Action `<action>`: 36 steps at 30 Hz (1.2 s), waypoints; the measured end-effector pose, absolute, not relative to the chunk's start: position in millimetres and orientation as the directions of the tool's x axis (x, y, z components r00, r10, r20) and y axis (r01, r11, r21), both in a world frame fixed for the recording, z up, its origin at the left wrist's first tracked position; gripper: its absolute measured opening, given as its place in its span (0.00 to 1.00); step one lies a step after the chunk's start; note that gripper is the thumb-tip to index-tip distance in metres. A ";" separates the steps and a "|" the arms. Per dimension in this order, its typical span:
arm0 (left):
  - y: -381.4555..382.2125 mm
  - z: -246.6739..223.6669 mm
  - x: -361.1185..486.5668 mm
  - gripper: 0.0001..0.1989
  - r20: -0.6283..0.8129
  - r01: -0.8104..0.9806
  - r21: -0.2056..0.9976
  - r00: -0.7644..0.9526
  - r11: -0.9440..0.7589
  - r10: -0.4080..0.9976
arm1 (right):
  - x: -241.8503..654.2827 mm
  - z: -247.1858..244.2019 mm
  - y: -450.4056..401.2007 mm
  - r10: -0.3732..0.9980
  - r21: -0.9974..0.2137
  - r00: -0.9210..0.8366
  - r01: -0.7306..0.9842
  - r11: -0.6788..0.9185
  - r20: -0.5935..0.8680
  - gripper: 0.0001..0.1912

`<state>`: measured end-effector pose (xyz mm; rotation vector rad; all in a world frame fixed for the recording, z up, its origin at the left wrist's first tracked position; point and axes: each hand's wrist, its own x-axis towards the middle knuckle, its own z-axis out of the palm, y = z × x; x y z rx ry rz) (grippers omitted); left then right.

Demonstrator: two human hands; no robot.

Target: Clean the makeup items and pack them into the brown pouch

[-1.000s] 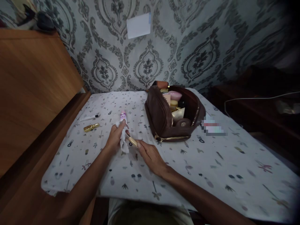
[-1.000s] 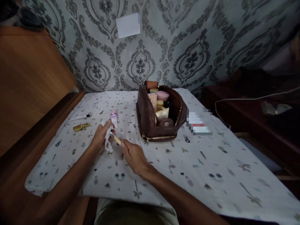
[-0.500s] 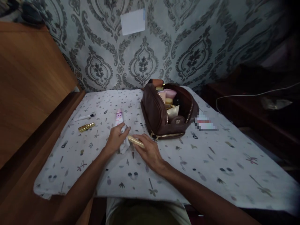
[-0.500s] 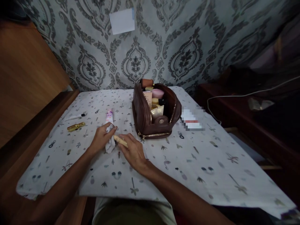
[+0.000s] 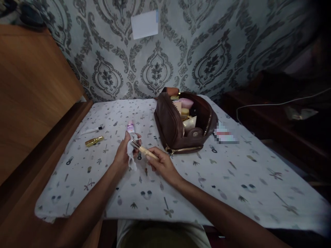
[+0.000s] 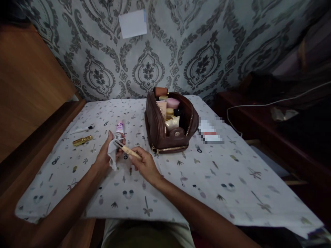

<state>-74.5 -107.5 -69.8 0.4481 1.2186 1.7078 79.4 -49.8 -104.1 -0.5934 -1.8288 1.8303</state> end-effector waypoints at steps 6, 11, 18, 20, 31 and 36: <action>-112.0 -82.9 -58.1 0.36 -0.208 -0.473 0.881 -0.416 -0.014 0.885 | 76.3 -105.9 -51.3 0.599 -0.995 -0.801 -0.059 -0.082 -0.002 0.20; -111.2 -86.5 -45.5 0.35 -0.292 -0.390 0.911 -0.385 0.133 0.875 | 72.4 -109.7 -51.3 0.640 -0.992 -0.767 -0.116 -0.056 0.053 0.18; -117.2 -75.8 -55.8 0.26 -0.313 -0.358 0.924 -0.502 0.135 0.806 | 81.8 -102.7 -48.2 0.656 -0.995 -0.750 -0.017 0.100 0.079 0.18; -119.7 -75.1 -62.7 0.22 -0.313 -0.301 0.937 -0.500 0.177 0.807 | 86.5 -95.9 -46.5 0.717 -0.989 -0.685 -0.034 0.144 0.128 0.17; -125.6 -82.2 -74.9 0.16 -0.211 0.166 0.958 -0.135 0.232 0.968 | 85.5 -97.4 -44.2 0.659 -0.979 -0.738 -0.201 -0.006 0.147 0.24; -128.8 -102.8 -87.8 0.22 -0.281 0.252 0.922 -0.086 0.294 0.956 | 87.5 -92.2 -42.1 0.673 -0.970 -0.711 -0.240 0.038 0.203 0.22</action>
